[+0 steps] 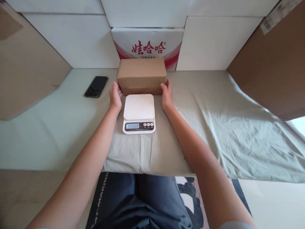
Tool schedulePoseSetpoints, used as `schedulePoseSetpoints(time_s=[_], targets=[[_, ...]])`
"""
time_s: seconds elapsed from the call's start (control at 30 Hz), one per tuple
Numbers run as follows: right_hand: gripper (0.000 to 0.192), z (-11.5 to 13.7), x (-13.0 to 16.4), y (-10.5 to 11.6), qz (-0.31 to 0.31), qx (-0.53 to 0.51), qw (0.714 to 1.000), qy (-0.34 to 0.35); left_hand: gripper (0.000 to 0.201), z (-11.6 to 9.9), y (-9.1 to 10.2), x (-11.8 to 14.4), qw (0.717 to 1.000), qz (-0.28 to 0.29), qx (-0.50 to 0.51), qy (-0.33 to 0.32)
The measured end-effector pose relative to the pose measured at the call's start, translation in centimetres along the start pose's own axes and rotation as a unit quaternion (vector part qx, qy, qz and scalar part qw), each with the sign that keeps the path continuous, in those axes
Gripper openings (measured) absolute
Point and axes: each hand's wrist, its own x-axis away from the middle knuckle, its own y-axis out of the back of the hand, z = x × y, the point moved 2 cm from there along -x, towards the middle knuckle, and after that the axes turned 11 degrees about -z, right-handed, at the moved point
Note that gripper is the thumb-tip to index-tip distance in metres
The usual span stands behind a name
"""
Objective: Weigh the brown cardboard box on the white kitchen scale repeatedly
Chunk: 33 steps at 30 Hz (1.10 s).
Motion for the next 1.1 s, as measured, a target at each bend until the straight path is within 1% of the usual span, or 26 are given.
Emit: schedulePoseSetpoints(time_s=[0.03,0.07,0.17,0.27,0.4,0.53,0.67,0.8,0.93,1.1], targets=[[0.083,0.5,0.5,-0.2,-0.019,-0.003,1.0,-0.008,0.087,0.0,0.0,0.0,1.0,0.002,0.001,-0.002],[0.081,1.1,0.9,-0.3,-0.026,-0.003,1.0,-0.007,0.086,0.0,-0.1,0.0,1.0,0.003,0.003,-0.004],[0.078,2.6,2.0,-0.4,-0.012,-0.002,1.0,-0.009,0.08,-0.1,-0.1,0.1,1.0,0.008,0.012,-0.007],[0.076,3.2,2.3,-0.3,-0.008,-0.001,1.0,-0.02,0.077,0.0,0.0,0.1,1.0,0.008,0.009,-0.005],[0.072,3.3,2.2,-0.2,0.005,0.014,1.0,-0.018,0.078,0.3,0.2,-0.2,1.0,-0.007,0.007,0.004],[0.071,3.2,2.3,-0.2,0.015,0.024,1.0,-0.008,0.073,0.6,0.4,-0.4,1.0,-0.01,0.01,0.008],[0.069,2.8,2.2,-0.1,0.013,0.032,0.999,-0.009,0.071,0.7,0.4,-0.5,1.0,-0.011,0.012,0.008],[0.067,2.6,1.9,-0.1,0.006,0.018,1.0,-0.003,0.072,0.6,0.3,-0.6,1.0,-0.011,0.018,0.008],[0.065,2.7,2.0,0.0,-0.001,0.012,1.0,-0.012,0.066,0.5,0.3,-0.5,0.999,-0.012,0.03,0.023],[0.068,3.3,2.2,-0.2,0.025,0.013,1.0,-0.013,0.059,0.5,0.4,-0.3,0.999,-0.006,0.021,0.028]])
